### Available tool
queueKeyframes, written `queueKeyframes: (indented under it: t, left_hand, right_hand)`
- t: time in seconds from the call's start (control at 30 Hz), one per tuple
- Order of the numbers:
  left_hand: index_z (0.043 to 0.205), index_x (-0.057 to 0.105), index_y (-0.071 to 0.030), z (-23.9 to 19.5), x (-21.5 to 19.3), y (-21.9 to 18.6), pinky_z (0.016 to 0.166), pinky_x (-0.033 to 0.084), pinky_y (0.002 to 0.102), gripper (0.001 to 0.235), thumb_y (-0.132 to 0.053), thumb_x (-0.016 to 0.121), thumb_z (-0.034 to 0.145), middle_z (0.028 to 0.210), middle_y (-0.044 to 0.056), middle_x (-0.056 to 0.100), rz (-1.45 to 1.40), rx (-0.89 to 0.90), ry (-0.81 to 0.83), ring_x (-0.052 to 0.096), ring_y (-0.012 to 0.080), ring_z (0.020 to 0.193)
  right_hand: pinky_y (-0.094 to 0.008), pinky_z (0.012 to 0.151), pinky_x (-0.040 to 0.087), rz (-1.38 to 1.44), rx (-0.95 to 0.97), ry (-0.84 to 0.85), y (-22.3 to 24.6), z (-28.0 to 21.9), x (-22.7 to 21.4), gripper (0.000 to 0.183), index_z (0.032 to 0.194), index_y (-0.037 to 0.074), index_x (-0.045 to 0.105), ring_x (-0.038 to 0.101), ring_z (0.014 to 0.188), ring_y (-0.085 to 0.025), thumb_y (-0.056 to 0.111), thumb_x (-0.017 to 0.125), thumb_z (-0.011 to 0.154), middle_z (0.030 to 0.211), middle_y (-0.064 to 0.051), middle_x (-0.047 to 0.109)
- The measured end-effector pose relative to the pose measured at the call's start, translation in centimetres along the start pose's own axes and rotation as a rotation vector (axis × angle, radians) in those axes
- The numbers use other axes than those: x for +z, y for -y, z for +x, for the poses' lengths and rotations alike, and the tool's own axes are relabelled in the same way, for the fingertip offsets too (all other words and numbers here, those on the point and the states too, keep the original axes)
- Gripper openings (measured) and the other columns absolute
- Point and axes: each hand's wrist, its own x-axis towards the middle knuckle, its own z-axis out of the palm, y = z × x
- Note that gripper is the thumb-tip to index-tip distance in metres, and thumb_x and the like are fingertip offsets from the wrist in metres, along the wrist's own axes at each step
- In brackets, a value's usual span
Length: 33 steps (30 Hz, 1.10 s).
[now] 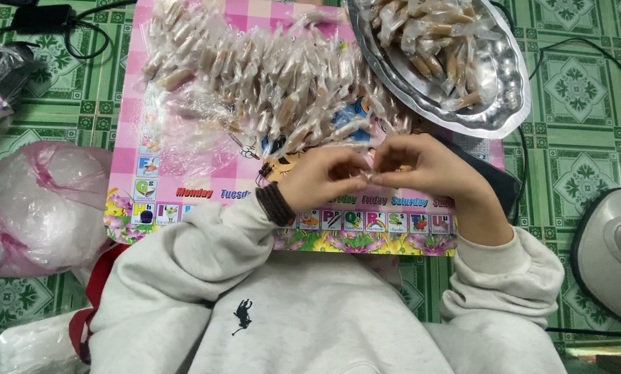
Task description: Wrapping small cylindrical food items in clear plastic film and arranging them on a board.
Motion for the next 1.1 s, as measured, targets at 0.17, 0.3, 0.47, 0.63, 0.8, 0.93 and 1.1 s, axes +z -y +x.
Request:
queueKeyframes:
  t: [0.17, 0.3, 0.47, 0.63, 0.8, 0.93, 1.1]
  left_hand:
    - [0.102, 0.064, -0.003, 0.0, 0.8, 1.3, 0.069, 0.056, 0.035, 0.019, -0.01, 0.068, 0.084, 0.09, 0.015, 0.064, 0.359, 0.144, 0.009, 0.065, 0.0288, 0.082]
    - [0.094, 0.065, -0.009, -0.1, 1.5, 3.0, 0.075, 0.054, 0.036, 0.011, -0.011, 0.067, 0.083, 0.093, 0.01, 0.059, 0.549, 0.191, -0.039, 0.062, 0.0292, 0.086]
    - [0.09, 0.068, -0.011, 0.0, 1.6, 3.0, 0.072, 0.053, 0.034, 0.008, -0.017, 0.066, 0.085, 0.093, 0.006, 0.057, 0.631, 0.229, -0.091, 0.061, 0.0245, 0.084]
    - [0.097, 0.065, -0.006, -0.2, 1.3, 2.0, 0.074, 0.054, 0.037, 0.014, -0.017, 0.062, 0.09, 0.095, 0.011, 0.056, 0.62, 0.305, -0.098, 0.062, 0.0303, 0.087]
    - [0.092, 0.061, -0.009, -0.4, 1.1, 2.0, 0.074, 0.053, 0.032, 0.014, -0.023, 0.059, 0.094, 0.089, 0.007, 0.057, 0.699, 0.411, -0.037, 0.062, 0.026, 0.088]
    - [0.093, 0.063, -0.006, -0.3, 0.5, 1.1, 0.077, 0.052, 0.034, 0.041, -0.047, 0.063, 0.088, 0.091, 0.011, 0.06, 0.731, 0.415, 0.067, 0.062, 0.0254, 0.088]
    - [0.097, 0.06, -0.003, -0.1, 0.4, 1.7, 0.079, 0.052, 0.034, 0.041, -0.033, 0.076, 0.076, 0.093, 0.011, 0.056, 0.892, 0.598, 0.064, 0.059, 0.0265, 0.088]
  right_hand:
    - [-0.04, 0.065, 0.054, -0.212, 0.097, 0.044, 0.0, 0.1, -0.3, 0.016, 0.088, 0.003, 0.073, 0.068, 0.069, -0.025, 0.003, 0.076, 0.073, 0.073, -0.017, 0.071]
    - [-0.037, 0.06, 0.053, -0.36, 0.038, 0.061, -1.3, 0.6, -0.2, 0.015, 0.086, 0.003, 0.074, 0.063, 0.068, -0.024, 0.007, 0.078, 0.072, 0.077, -0.015, 0.064]
    - [-0.039, 0.06, 0.053, -0.365, 0.077, 0.076, -0.1, 0.7, 0.0, 0.015, 0.088, 0.001, 0.074, 0.065, 0.069, -0.028, 0.008, 0.075, 0.076, 0.079, -0.019, 0.065]
    - [-0.037, 0.058, 0.052, -0.348, 0.126, 0.056, -0.8, 0.8, 0.1, 0.015, 0.087, 0.002, 0.071, 0.064, 0.069, -0.025, 0.008, 0.075, 0.074, 0.073, -0.014, 0.065]
    - [-0.038, 0.058, 0.052, -0.389, 0.061, 0.081, -1.2, 0.9, -0.1, 0.008, 0.077, 0.004, 0.069, 0.065, 0.067, -0.026, 0.007, 0.075, 0.073, 0.071, -0.014, 0.065]
    - [-0.038, 0.061, 0.053, -0.386, 0.057, 0.088, -1.6, 0.9, -0.3, 0.006, 0.075, 0.004, 0.069, 0.065, 0.069, -0.025, 0.008, 0.074, 0.075, 0.073, -0.014, 0.066]
    - [-0.037, 0.06, 0.053, -0.337, 0.067, 0.108, -1.5, 0.8, -0.4, 0.009, 0.078, 0.002, 0.071, 0.065, 0.07, -0.024, 0.011, 0.073, 0.078, 0.076, -0.015, 0.067]
